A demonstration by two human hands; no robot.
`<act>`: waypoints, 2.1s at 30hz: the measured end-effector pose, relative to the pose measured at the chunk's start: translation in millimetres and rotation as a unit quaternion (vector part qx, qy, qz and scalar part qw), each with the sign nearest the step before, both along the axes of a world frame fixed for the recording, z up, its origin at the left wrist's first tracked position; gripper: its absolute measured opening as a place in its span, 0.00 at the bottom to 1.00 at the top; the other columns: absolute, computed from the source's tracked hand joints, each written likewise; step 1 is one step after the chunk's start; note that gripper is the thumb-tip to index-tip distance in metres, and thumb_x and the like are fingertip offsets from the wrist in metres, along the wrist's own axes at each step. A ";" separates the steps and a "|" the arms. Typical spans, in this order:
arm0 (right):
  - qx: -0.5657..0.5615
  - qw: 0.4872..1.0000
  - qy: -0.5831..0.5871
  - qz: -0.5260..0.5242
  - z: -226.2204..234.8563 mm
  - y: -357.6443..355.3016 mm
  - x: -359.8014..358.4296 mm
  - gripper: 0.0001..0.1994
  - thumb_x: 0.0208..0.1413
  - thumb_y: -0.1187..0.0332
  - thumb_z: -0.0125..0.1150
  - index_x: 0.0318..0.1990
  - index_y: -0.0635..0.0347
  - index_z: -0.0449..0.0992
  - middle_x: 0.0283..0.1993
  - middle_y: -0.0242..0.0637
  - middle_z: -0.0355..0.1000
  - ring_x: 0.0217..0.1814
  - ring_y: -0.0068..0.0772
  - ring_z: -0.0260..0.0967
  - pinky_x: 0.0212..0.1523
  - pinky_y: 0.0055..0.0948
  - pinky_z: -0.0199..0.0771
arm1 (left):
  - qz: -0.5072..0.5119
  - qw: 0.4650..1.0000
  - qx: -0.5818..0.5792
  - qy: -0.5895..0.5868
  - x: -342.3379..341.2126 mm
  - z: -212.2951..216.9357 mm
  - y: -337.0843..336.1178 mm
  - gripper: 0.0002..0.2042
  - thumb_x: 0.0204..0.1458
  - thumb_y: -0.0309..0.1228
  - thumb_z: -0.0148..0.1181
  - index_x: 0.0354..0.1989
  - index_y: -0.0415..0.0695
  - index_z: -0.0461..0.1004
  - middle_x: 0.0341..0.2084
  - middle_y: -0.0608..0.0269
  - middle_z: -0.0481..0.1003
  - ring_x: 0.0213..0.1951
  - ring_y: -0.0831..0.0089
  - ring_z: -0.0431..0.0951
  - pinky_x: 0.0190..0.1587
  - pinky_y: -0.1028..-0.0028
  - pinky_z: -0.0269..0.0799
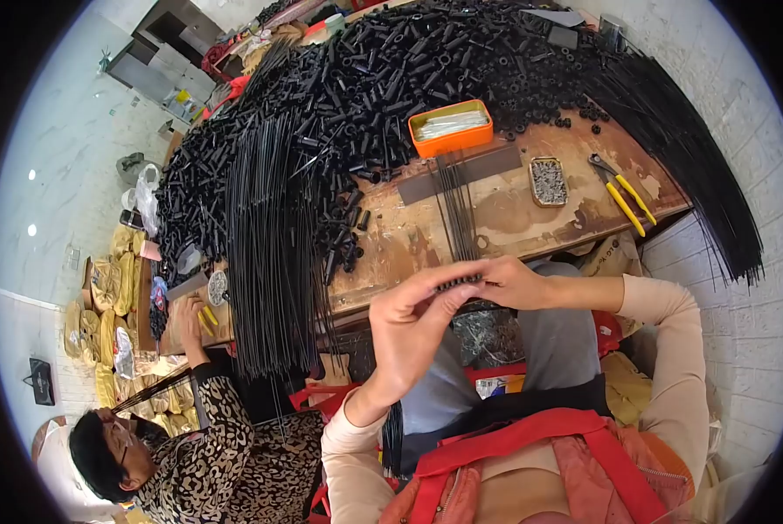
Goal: Trimming the ends of black rod bundles with pliers and organizing them in a jig at a factory workbench.
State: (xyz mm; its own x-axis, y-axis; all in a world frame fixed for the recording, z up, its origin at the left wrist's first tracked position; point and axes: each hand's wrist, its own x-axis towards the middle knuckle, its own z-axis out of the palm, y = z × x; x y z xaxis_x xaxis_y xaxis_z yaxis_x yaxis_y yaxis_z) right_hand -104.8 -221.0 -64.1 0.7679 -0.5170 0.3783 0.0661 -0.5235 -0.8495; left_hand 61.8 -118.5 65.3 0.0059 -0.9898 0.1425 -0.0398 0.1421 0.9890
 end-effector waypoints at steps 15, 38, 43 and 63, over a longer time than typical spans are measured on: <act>-0.326 0.893 0.272 -0.150 36.1 -275.8 49.7 0.05 0.44 0.71 0.60 0.27 0.62 0.80 0.29 0.51 0.76 0.35 0.54 0.75 0.37 0.45 0.74 | -0.051 0.995 -0.050 0.069 -10.9 -4.0 -3.9 0.17 0.52 0.10 0.56 0.51 0.31 0.72 0.50 0.45 0.75 0.51 0.60 0.77 0.58 0.65 0.73; -0.508 0.830 0.157 -0.166 166.1 13.3 -48.5 0.33 0.43 0.77 0.59 0.63 0.47 0.70 0.27 0.32 0.59 0.27 0.33 0.65 0.27 0.32 0.70 | 0.025 0.991 -0.032 0.130 -7.3 0.1 -23.4 0.11 0.57 0.20 0.58 0.48 0.34 0.76 0.37 0.55 0.80 0.41 0.70 0.81 0.47 0.71 0.81; -0.485 0.847 0.150 -0.156 161.0 14.2 -51.2 0.35 0.43 0.77 0.59 0.65 0.45 0.67 0.28 0.33 0.59 0.27 0.34 0.66 0.27 0.33 0.70 | 0.037 0.990 -0.031 0.135 -7.0 1.9 -24.9 0.11 0.57 0.20 0.57 0.47 0.34 0.76 0.36 0.55 0.80 0.40 0.70 0.82 0.46 0.71 0.81; -0.459 0.870 0.116 -0.135 154.2 6.2 -48.5 0.30 0.48 0.79 0.55 0.63 0.53 0.69 0.30 0.37 0.64 0.29 0.38 0.67 0.31 0.35 0.70 | 0.021 0.990 -0.037 0.133 -4.4 1.4 -25.4 0.09 0.57 0.20 0.56 0.46 0.34 0.76 0.37 0.52 0.80 0.41 0.68 0.81 0.47 0.70 0.81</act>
